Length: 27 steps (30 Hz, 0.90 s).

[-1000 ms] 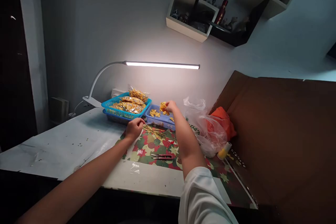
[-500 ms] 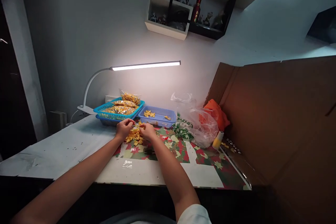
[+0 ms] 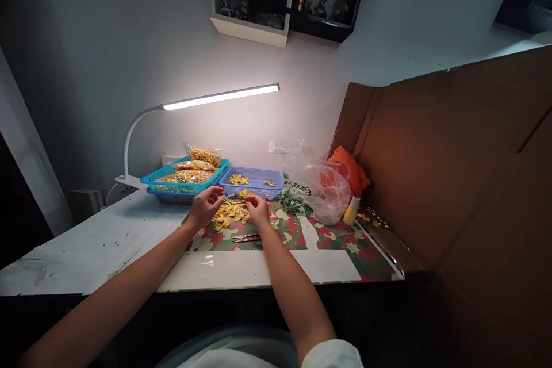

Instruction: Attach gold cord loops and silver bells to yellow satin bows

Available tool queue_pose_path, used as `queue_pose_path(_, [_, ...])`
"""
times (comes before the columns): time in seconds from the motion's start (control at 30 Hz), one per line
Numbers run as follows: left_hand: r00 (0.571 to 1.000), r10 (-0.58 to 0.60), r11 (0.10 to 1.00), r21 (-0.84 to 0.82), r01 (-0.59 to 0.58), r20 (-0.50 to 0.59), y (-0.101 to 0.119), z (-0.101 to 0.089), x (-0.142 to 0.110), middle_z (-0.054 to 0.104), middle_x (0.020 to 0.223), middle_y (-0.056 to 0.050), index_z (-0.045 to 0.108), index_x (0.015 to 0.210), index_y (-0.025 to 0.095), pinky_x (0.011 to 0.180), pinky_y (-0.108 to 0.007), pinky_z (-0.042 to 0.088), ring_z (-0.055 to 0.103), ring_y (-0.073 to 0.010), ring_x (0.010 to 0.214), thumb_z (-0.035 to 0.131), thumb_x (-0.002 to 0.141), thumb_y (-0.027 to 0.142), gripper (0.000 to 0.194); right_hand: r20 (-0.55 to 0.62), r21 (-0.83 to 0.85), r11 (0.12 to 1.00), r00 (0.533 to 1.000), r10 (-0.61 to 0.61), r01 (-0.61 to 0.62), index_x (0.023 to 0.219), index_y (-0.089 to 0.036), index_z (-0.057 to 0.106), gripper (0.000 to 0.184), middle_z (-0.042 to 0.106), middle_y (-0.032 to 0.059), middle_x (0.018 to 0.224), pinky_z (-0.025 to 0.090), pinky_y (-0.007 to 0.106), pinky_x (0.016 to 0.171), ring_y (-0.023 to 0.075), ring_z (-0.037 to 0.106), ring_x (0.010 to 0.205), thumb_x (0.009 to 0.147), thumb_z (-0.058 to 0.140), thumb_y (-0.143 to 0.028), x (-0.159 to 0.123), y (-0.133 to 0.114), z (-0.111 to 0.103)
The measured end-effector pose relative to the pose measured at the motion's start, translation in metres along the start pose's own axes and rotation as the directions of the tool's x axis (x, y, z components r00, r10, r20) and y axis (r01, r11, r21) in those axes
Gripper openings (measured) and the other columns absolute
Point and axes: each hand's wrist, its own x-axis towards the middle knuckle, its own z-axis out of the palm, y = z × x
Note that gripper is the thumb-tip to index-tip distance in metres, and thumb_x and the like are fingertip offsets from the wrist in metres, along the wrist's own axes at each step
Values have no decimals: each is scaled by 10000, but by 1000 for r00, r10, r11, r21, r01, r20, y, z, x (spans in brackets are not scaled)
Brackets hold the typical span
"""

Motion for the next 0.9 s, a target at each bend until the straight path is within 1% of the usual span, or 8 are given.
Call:
queue_pose_path(0.1, [990,34,998,-53,-27,137,7,7,-4,681,975,-44,642,1072,141,683,-330,580,663,-160,775,621,944,317,219,-17,44,999,1000,-2,3,1205,-153,595,304,639,82,1167,576,397,823,202,659,971,956,605,-327,-3,-1,-1])
queue_pose_path(0.2, [968,32,994,-107,-5,248,6,11,-7,684,981,-48,634,1105,141,661,-320,584,668,-158,763,617,948,325,243,-14,56,998,1000,2,-1,1199,-150,592,292,650,73,1124,585,364,775,183,667,909,956,606,-312,-9,-2,0])
queue_pose_path(0.27, [951,19,990,-136,24,307,4,14,-8,686,984,-50,633,1110,140,653,-315,586,672,-157,761,615,950,327,247,-6,52,999,1000,4,-4,1193,-148,589,282,655,66,1094,587,344,746,170,669,868,956,607,-298,-13,-2,1])
queue_pose_path(0.37, [934,-12,985,-157,73,356,-3,18,-8,688,966,-45,638,1096,137,642,-308,585,670,-151,741,610,953,332,243,12,41,999,1000,11,-11,1189,-147,588,275,659,61,1074,586,329,723,160,669,837,955,608,-290,-16,-2,1])
queue_pose_path(0.5, [923,-50,982,-148,114,381,-9,22,-6,687,943,-38,641,1080,136,631,-302,581,664,-145,718,604,956,340,241,15,21,1000,1000,18,-18,1190,-147,591,280,657,64,1084,588,334,730,164,669,851,956,607,-301,-17,-4,0])
queue_pose_path(0.63, [917,-73,989,-88,116,391,-8,24,-5,688,966,-45,638,1096,138,643,-309,585,670,-151,740,602,958,337,245,-24,-30,999,1000,15,-15,1199,-149,591,290,652,71,1116,587,358,765,178,669,895,956,606,-309,-16,-5,0])
queue_pose_path(0.77, [933,-69,998,33,61,353,-5,21,-6,692,944,-40,647,1060,134,655,-315,585,672,-152,740,599,959,340,234,-102,-127,992,995,-2,-11,1201,-153,593,293,649,76,1135,583,374,791,187,666,925,959,601,-317,-14,-8,-6])
queue_pose_path(0.9, [959,-36,975,222,-28,282,-7,14,-7,688,1053,-63,657,1065,155,786,-386,579,673,-194,887,610,949,331,216,-217,-263,964,976,-21,-38,1185,-156,607,286,642,81,1167,568,404,843,203,655,983,956,603,-328,-13,-15,-28])
